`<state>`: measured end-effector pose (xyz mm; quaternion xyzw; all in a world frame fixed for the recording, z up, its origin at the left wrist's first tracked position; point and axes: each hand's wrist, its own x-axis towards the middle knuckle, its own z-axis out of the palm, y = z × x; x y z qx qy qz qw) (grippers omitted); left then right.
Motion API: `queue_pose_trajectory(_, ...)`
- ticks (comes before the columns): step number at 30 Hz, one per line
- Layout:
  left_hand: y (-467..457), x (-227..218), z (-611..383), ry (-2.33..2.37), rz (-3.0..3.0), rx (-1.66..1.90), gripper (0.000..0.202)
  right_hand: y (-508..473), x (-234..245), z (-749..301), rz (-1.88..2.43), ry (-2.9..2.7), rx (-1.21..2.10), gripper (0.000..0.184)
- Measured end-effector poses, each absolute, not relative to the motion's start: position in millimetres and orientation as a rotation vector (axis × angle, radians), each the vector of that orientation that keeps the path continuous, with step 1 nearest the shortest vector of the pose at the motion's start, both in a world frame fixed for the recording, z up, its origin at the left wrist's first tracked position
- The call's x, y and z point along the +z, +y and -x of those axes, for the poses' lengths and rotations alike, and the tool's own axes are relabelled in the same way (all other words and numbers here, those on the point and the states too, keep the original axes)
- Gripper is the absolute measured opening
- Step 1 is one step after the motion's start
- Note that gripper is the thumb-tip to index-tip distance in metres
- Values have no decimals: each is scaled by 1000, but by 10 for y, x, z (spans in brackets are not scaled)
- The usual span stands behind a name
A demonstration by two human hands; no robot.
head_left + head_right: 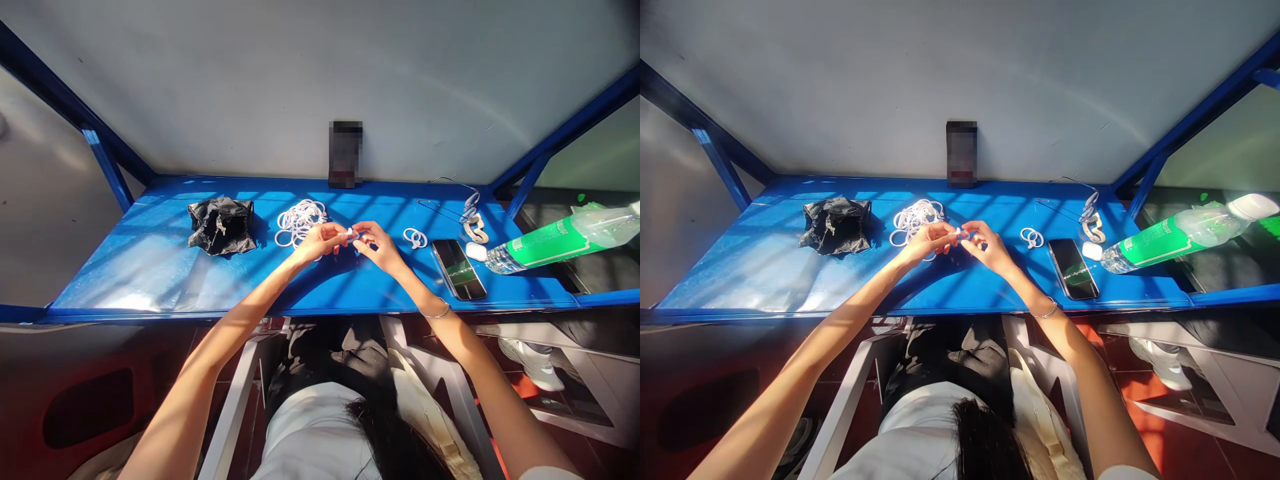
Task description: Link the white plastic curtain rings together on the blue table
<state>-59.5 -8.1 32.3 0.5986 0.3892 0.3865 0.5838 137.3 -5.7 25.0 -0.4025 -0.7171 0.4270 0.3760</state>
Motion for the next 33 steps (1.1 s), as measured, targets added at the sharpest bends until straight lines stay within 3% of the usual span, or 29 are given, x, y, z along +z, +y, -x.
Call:
queue_pose_trajectory(5, -117, 326, 549, 829, -1416, 803, 35, -88, 306, -1324, 1090, -1667, 1480, 19)
queue_pose_trajectory(14, -145, 331, 513, 720, -1306, 685, 24, -129, 363, -1333, 975, -1624, 1779, 37)
queue_pose_trajectory(25, -161, 357, 397, 713, -1249, 781, 41, -101, 317, -1312, 959, -1519, 1793, 49)
queue_pose_trajectory(33, -132, 352, 545, 900, -1657, 955, 38, -69, 380, -1372, 1015, -1684, 1550, 28)
